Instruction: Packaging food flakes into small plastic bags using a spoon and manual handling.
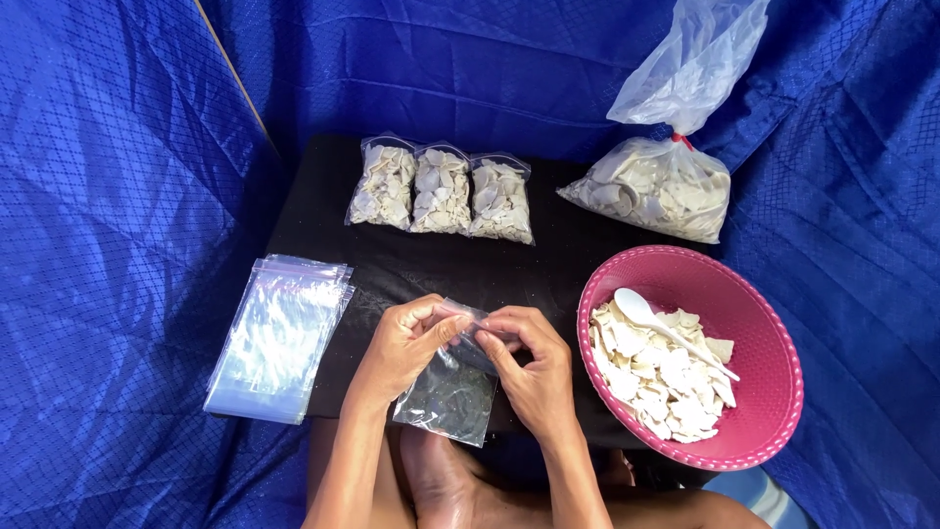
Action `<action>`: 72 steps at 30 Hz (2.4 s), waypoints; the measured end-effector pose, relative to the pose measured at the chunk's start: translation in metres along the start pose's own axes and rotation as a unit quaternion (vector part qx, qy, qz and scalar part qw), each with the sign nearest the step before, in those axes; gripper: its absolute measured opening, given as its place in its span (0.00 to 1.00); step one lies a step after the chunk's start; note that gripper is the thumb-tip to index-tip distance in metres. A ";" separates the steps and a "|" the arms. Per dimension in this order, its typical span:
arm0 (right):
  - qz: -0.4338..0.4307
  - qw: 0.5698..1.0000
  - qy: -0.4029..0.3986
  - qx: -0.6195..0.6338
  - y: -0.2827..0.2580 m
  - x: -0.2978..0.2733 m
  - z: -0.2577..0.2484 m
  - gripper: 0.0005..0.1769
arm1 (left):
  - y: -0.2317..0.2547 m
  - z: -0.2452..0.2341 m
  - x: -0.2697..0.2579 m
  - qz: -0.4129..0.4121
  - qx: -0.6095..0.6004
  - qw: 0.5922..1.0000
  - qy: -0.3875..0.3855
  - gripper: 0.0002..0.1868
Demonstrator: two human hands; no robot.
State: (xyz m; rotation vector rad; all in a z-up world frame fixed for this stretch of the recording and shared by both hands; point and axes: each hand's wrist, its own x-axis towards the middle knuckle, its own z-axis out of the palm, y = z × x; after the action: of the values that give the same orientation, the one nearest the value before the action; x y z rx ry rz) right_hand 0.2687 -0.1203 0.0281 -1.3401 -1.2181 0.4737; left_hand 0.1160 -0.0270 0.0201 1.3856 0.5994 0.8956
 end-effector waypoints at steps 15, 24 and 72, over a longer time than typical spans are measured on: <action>0.059 0.983 -0.089 0.147 -0.033 -0.027 -0.015 0.05 | 0.040 0.000 -0.007 0.058 -0.052 0.984 -0.160 0.31; -0.055 0.979 -0.197 -0.014 -0.084 -0.029 -0.058 0.02 | 0.092 0.017 -0.030 0.125 0.150 0.972 -0.134 0.20; 0.094 0.962 -0.212 -0.145 -0.087 -0.037 -0.087 0.25 | 0.045 0.017 -0.052 -0.044 0.022 0.998 0.025 0.32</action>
State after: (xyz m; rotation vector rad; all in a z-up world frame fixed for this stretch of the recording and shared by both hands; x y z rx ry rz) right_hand 0.2977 -0.2142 0.1105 -1.6693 -1.5633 0.7682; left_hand 0.0926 -0.0812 0.0589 1.3692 0.7180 0.8530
